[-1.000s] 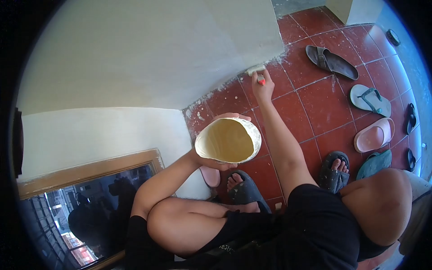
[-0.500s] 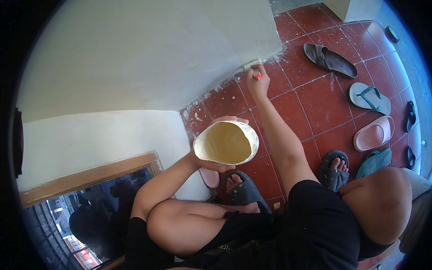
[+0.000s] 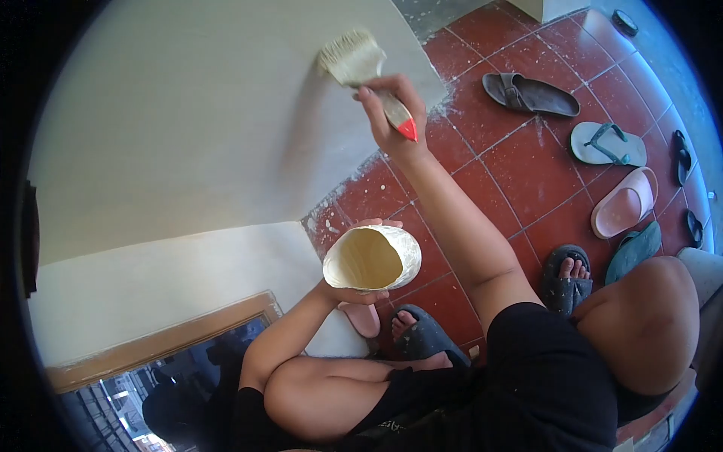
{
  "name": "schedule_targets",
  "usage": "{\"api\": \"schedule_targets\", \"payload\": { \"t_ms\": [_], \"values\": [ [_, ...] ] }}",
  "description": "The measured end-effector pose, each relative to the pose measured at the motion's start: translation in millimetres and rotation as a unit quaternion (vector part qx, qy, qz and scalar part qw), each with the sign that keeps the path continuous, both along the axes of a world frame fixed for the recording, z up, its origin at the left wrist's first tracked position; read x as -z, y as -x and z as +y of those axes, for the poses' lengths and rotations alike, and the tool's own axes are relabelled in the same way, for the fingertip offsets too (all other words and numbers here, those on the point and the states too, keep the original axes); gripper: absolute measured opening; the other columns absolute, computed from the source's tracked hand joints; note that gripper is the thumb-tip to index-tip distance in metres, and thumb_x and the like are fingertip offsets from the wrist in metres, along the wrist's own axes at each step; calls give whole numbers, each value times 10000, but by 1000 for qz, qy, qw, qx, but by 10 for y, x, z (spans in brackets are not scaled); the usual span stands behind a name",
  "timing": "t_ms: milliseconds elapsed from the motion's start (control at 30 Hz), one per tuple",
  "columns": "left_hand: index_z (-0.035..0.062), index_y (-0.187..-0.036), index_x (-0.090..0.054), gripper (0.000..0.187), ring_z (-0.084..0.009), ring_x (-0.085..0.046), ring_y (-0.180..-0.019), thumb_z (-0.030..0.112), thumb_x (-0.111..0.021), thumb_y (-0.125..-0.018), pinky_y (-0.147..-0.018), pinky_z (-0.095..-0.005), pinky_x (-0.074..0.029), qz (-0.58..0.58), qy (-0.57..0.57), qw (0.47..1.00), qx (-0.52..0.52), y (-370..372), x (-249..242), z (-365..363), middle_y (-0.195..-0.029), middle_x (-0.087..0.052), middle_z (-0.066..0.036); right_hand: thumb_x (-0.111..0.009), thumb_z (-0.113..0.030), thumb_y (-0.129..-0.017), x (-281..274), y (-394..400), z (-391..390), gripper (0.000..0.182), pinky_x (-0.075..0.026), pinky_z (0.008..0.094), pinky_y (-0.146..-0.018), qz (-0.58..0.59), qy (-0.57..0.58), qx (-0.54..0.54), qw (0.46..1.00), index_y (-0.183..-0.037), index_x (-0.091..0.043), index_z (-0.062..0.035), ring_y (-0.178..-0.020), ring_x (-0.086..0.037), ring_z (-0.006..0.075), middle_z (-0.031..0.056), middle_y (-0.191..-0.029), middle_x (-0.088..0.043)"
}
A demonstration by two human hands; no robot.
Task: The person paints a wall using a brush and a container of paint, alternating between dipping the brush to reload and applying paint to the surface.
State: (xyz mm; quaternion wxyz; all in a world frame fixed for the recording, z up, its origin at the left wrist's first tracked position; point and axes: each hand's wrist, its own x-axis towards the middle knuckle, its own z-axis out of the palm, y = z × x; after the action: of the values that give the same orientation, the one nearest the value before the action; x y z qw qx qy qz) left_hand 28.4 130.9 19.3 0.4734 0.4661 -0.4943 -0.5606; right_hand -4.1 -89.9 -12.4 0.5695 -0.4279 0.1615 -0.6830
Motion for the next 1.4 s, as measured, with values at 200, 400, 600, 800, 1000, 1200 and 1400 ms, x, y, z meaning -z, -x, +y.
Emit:
{"api": "schedule_targets", "payload": {
  "t_ms": [200, 400, 600, 800, 1000, 1200, 1400],
  "values": [
    [60, -1395, -268, 941, -244, -427, -1265, 75, -817, -632, -1012, -361, -400, -34, 44, 998, 11, 59, -78, -55, -1407, -389, -160, -575, -56, -892, 1713, 103, 175, 51, -429, 225, -608, 266, -68, 1, 962, -926, -547, -31, -673, -535, 65, 25, -771, -591],
    [119, -1382, -308, 980, -296, -429, -1261, 88, -841, -560, -993, -421, -416, -80, 55, 995, -1, 61, -34, 52, -1372, -405, -200, -559, -54, -904, 2153, 290, 473, 56, -446, 225, -641, 283, -164, -64, 943, -948, -540, -24, -735, -562, 80, 26, -808, -598],
    [88, -1377, -304, 940, -282, -446, -1247, 114, -833, -601, -997, -390, -411, -73, 43, 996, -2, 77, -83, 48, -1383, -396, -194, -621, -122, -851, 1773, 111, 268, 121, -479, 304, -612, 382, -163, 27, 909, -944, -576, -61, -678, -623, 184, 113, -739, -633],
    [64, -1376, -299, 921, -282, -446, -1255, 119, -827, -623, -1017, -378, -400, -109, 98, 989, 19, 70, -51, 59, -1397, -389, -198, -626, -132, -819, 1615, -250, 147, 136, -483, 331, -605, 406, -143, 63, 901, -931, -595, -62, -664, -637, 226, 140, -726, -630],
    [101, -1381, -281, 988, -343, -404, -1282, 149, -859, -581, -1018, -454, -397, -96, 61, 994, 1, 50, -75, 144, -1350, -409, -227, -607, -105, -827, 1320, 16, 339, 89, -474, 300, -616, 304, -158, 70, 937, -896, -597, -49, -652, -602, 170, 109, -704, -607],
    [62, -1383, -292, 947, -294, -412, -1287, 111, -843, -614, -1049, -393, -365, -52, 69, 996, 8, 55, -48, 139, -1394, -394, -189, -610, -131, -811, 1159, -319, 199, 108, -489, 396, -637, 398, -171, 58, 899, -895, -597, -66, -713, -642, 362, 178, -711, -632],
    [57, -1392, -302, 971, -264, -414, -1289, 149, -861, -604, -1058, -383, -352, -62, 67, 996, 3, 16, -4, 141, -1396, -399, -154, -622, -93, -825, -231, -208, 111, 97, -494, 372, -582, 196, -36, 102, 975, -907, -580, -65, -661, -654, 333, 162, -690, -634]
  ]
}}
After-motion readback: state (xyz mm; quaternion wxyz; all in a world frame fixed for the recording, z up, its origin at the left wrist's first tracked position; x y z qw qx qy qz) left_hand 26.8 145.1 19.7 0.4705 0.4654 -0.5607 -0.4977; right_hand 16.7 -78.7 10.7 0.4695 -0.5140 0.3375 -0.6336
